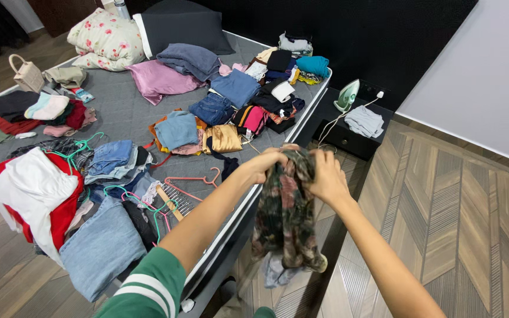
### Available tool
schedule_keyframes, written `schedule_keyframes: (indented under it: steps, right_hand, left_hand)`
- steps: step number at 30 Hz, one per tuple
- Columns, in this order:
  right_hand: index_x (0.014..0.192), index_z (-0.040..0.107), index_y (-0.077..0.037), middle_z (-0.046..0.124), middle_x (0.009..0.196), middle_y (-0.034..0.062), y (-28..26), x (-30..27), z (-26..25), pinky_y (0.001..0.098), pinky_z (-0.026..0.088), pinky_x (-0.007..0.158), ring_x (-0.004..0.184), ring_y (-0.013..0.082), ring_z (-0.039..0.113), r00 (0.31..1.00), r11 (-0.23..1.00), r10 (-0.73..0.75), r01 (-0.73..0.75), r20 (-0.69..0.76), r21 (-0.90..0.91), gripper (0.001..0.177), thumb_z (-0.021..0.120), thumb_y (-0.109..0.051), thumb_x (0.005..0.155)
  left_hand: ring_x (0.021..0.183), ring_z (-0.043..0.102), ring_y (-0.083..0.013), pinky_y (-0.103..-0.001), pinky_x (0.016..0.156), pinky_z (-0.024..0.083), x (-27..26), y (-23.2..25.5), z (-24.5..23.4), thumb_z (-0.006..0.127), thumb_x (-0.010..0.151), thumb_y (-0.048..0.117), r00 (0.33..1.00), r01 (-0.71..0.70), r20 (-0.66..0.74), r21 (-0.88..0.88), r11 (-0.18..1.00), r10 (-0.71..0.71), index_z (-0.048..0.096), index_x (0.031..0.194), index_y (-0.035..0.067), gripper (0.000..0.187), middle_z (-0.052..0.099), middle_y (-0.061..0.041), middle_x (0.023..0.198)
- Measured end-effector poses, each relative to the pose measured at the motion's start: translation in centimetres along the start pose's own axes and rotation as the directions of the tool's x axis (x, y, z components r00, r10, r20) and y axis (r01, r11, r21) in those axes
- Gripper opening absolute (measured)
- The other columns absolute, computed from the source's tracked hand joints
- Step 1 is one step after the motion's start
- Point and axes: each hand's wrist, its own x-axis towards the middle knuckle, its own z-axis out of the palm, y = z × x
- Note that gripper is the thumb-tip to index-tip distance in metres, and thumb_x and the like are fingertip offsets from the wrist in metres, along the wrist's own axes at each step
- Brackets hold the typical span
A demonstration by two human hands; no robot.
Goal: The person organizes a pile of clothes on a bed, puts a floral shirt onto a hanger, and carries a stack of folded jeans and pants to a closet.
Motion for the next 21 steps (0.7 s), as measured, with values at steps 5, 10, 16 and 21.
schedule_keyframes:
  steps: [5,10,16,21]
  right_hand:
    - [0.119,0.058,-0.002,0.066,0.109,0.0069,1.0,-1.9,3.6,0.0323,0.056,0.092,0.102,0.0211,0.067,0.967,0.615,0.015,0.193,-0.256,0.765,0.027,0.059,-0.004,0.091]
    - [0.127,0.062,-0.004,0.063,0.101,0.0078,4.0,-1.3,10.1,0.033,0.046,0.07,0.085,0.0183,0.057,0.948,0.205,0.191,-0.293,0.255,0.934,0.033,0.057,-0.003,0.095]
    - [0.131,0.06,-0.006,0.062,0.107,0.0077,7.3,1.0,14.3,0.0334,0.047,0.075,0.092,0.0187,0.057,0.618,0.919,-0.146,-0.204,0.772,0.337,0.035,0.055,-0.011,0.096]
    - [0.134,0.058,-0.008,0.061,0.113,0.0076,9.8,3.2,20.4,0.0337,0.048,0.079,0.098,0.0191,0.057,0.719,0.99,0.092,-0.139,0.689,0.013,0.038,0.052,-0.018,0.098]
  left_hand:
    - [0.088,0.065,-0.0296,-0.045,0.072,0.062,0.7,0.3,-0.1,0.053,0.071,-0.009,1.0,-0.008,0.022,-0.292,0.957,0.015,0.052,0.133,0.0,0.063,0.062,-0.016,0.104]
    - [0.108,0.062,-0.0152,-0.028,0.088,0.054,-2.0,3.5,4.3,0.052,0.064,-0.013,0.974,-0.176,-0.102,0.229,0.957,0.204,0.05,0.142,0.013,0.083,0.063,-0.003,0.128]
    - [0.117,0.063,-0.0206,-0.03,0.092,0.052,0.0,1.2,5.6,0.052,0.068,-0.016,0.943,-0.289,0.242,0.254,0.923,0.228,0.052,0.137,-0.002,0.07,0.063,-0.014,0.13]
    - [0.111,0.063,-0.0174,-0.031,0.086,0.053,1.0,-1.5,4.9,0.053,0.067,-0.017,0.984,-0.177,0.059,0.194,0.965,0.169,0.056,0.131,0.006,0.068,0.065,-0.005,0.122]
